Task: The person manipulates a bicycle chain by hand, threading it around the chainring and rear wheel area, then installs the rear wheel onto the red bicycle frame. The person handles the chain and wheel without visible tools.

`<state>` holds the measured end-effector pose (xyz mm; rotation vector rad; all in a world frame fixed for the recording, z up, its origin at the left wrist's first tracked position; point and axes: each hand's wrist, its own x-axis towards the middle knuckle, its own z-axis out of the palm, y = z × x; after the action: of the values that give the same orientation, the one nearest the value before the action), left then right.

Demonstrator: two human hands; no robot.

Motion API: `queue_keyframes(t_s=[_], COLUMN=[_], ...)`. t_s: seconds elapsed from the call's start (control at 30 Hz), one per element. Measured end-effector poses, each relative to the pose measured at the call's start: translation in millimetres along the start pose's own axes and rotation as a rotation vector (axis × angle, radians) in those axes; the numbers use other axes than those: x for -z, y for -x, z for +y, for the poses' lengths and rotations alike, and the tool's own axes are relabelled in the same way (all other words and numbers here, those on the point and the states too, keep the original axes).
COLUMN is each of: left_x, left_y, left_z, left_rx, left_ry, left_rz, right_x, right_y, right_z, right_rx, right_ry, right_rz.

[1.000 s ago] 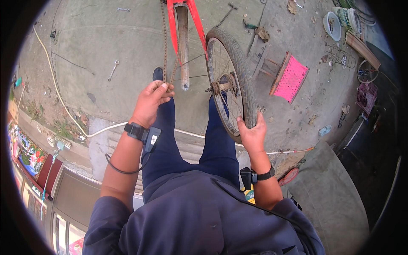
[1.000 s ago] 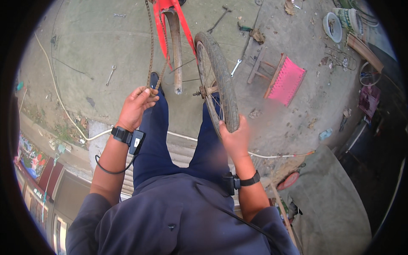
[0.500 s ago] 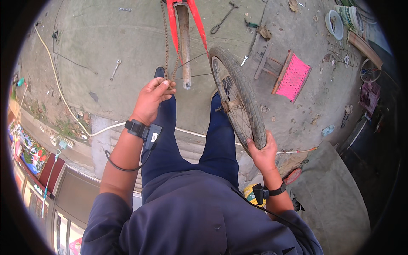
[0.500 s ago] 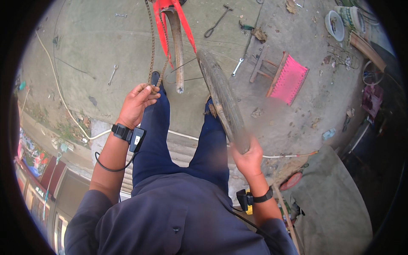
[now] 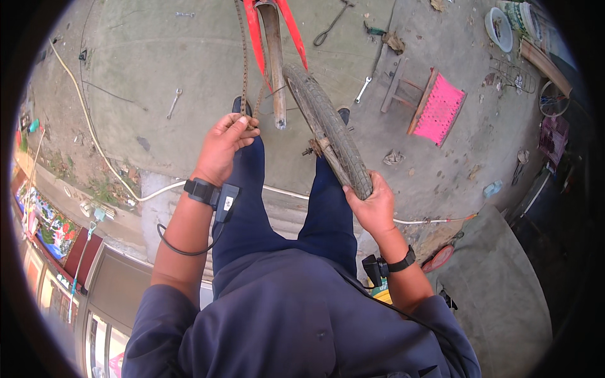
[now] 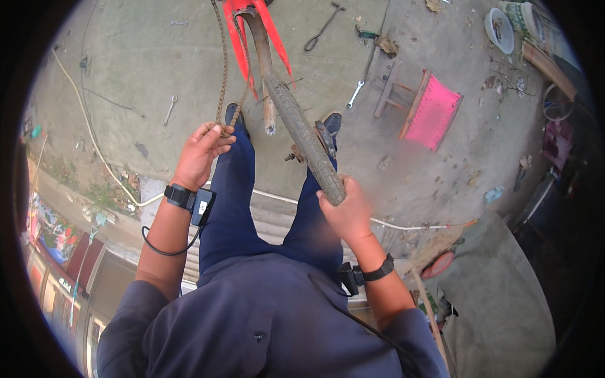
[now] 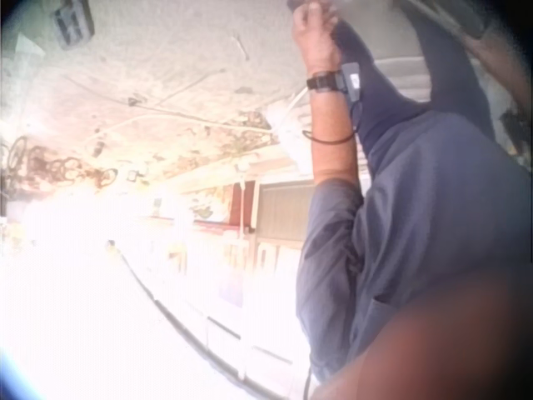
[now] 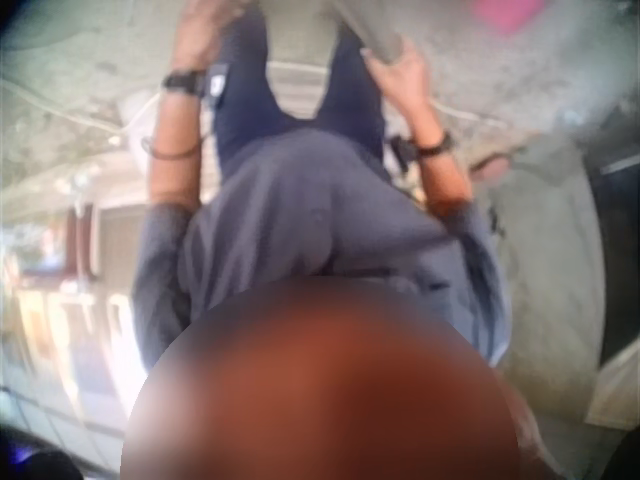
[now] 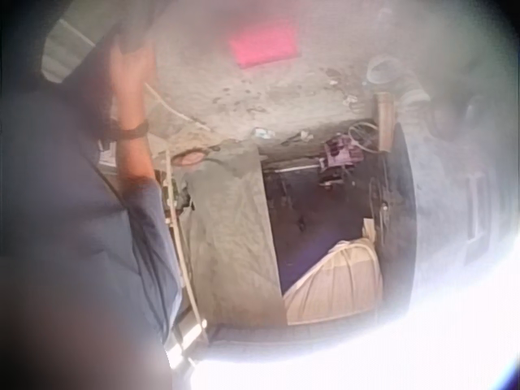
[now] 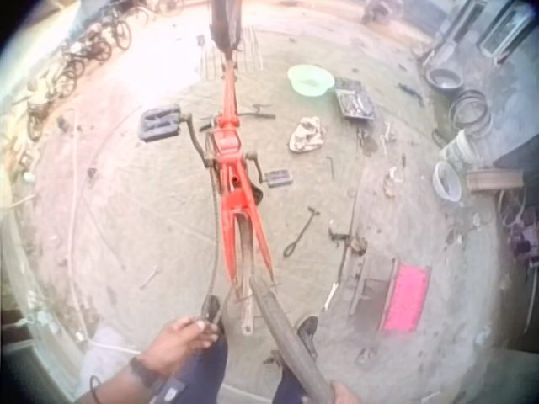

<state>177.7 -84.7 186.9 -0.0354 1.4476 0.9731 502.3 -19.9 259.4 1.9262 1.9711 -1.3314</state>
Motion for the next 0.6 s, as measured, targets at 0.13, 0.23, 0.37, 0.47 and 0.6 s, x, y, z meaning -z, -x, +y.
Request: queue_keyframes(t_s=[0.13,0.23,0.37,0.47,0.6], left_x=[4,7,9,9,9], left_y=[1,2,3,4,7], left_z=[2,4,8,11,13], left_rx=[-0.02,-0.026,-0.032,-0.035,-0.04], left_ry=[0.004,0.018,0.016,0.013,-0.001], left_rz=[0.013,0.015,0.004,0.002,0.014], right_x=[-18,-33,-60,-76,-92], right_y=[-16,-26,-39,-51,-68], right_z=[-16,-26,-33,-35,-36], right_rx=[0.013,0.016,0.048,0.027,0.028], right_ry=[-0.09,-0.151,-0.157,-0.187,-0.176], right_rz=[0.02,0.033,0.071,0.031,0.037])
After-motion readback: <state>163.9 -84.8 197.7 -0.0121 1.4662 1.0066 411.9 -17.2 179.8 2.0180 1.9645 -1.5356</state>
